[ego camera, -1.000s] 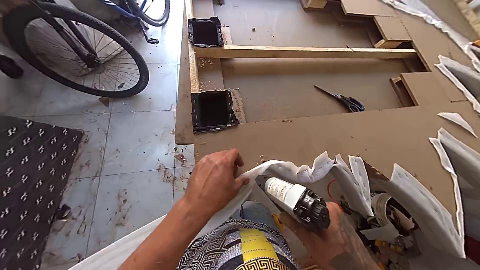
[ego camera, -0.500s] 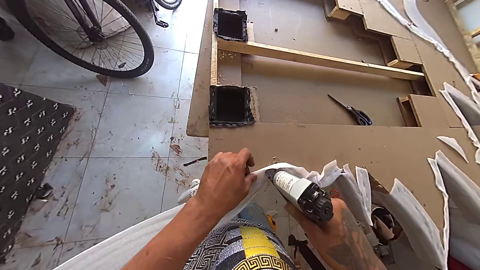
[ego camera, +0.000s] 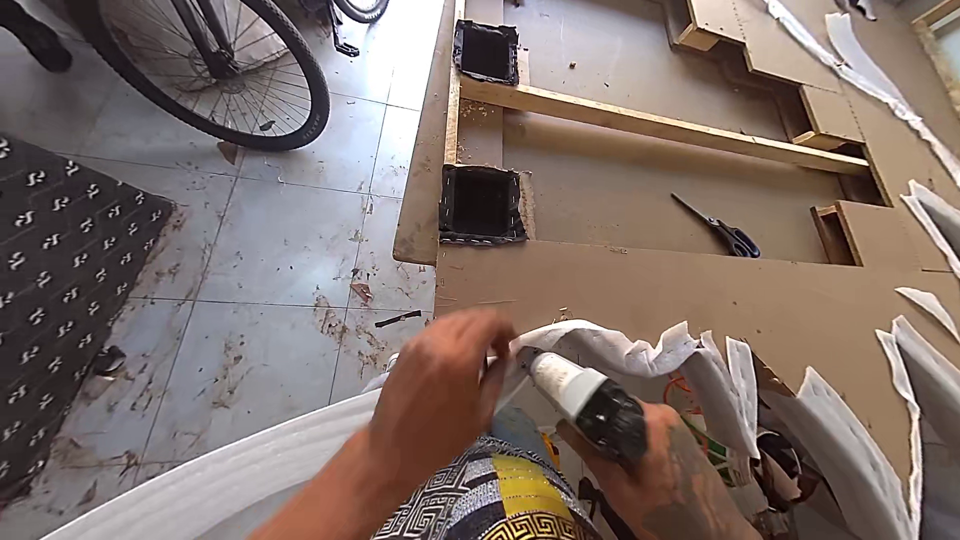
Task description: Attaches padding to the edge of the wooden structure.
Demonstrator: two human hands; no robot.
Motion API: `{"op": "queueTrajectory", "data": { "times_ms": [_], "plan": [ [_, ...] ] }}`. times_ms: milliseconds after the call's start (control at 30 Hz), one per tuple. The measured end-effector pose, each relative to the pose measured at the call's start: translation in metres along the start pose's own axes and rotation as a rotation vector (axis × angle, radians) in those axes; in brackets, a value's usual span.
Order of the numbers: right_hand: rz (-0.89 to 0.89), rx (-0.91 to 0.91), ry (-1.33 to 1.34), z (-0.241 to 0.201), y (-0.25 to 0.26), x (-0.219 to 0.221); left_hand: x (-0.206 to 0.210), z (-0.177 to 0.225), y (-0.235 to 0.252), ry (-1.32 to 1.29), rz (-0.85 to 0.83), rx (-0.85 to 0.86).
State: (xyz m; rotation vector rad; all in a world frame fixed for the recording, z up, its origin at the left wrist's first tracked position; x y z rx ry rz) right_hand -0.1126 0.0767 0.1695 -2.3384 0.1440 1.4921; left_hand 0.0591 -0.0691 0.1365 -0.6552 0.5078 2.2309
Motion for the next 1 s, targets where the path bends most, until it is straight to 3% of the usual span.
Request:
{"op": "queueTrajectory", "data": {
  "times_ms": [67,133,233,300,333,367,433,500,567,600,700,767,867,900,967,1000],
  "plan": [
    [-0.047,0.004,0.008,0.001,0.001,0.001,0.009,0.018,-0.044,-0.279,-0.132,-0.027],
    [-0.076,-0.031,0.082,0.007,-0.007,-0.008,0.043,0.005,-0.087,-0.531,-0.340,-0.210],
    [-0.203,-0.088,0.246,0.028,-0.034,-0.017,0.115,-0.073,-0.139,-0.861,-0.447,-0.817],
    [-0.285,-0.107,0.318,0.046,-0.053,-0.012,0.163,-0.121,-0.166,-1.295,-0.353,-1.179],
    [-0.292,-0.120,0.331,0.058,-0.061,-0.003,0.181,-0.141,-0.176,-1.545,-0.370,-1.179],
    [-0.263,-0.124,0.325,0.069,-0.068,0.008,0.192,-0.157,-0.177,-1.720,-0.422,-1.049],
    [-0.159,-0.089,0.309,0.088,-0.081,0.029,0.197,-0.163,-0.145,-1.698,-0.503,-0.834],
    [-0.073,-0.032,0.357,0.101,-0.092,0.042,0.190,-0.138,-0.095,-1.530,-0.691,-0.797],
    [-0.071,0.063,0.438,0.115,-0.102,0.051,0.193,-0.132,-0.080,-1.661,-0.945,-0.600],
    [-0.096,0.130,0.463,0.124,-0.105,0.059,0.195,-0.127,-0.076,-1.760,-0.983,-0.558],
    [-0.259,0.360,0.530,0.148,-0.106,0.099,0.195,-0.106,-0.073,-2.253,-1.037,-0.759],
    [-0.324,0.450,0.496,0.159,-0.104,0.120,0.196,-0.104,-0.069,-2.435,-1.015,-0.802],
    [-0.375,0.518,0.696,0.162,-0.095,0.140,0.203,-0.136,-0.066,-2.478,-0.831,-0.659],
    [-0.405,0.543,0.847,0.160,-0.091,0.146,0.203,-0.151,-0.063,-2.372,-0.666,-0.570],
    [-0.455,0.598,1.117,0.155,-0.079,0.162,0.192,-0.168,-0.047,-1.813,-0.263,-0.399],
    [-0.472,0.632,1.226,0.151,-0.073,0.173,0.184,-0.177,-0.043,-1.587,-0.218,-0.256]
  ]
}}
Point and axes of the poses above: each hand's wrist, its own y-axis towards the middle knuckle, its own x-axis out of the palm, z = x × y, the point moved 5 cm from there along y, towards the middle knuckle, and after that the axes turned 9 degrees about -y, right-handed, at the moved point
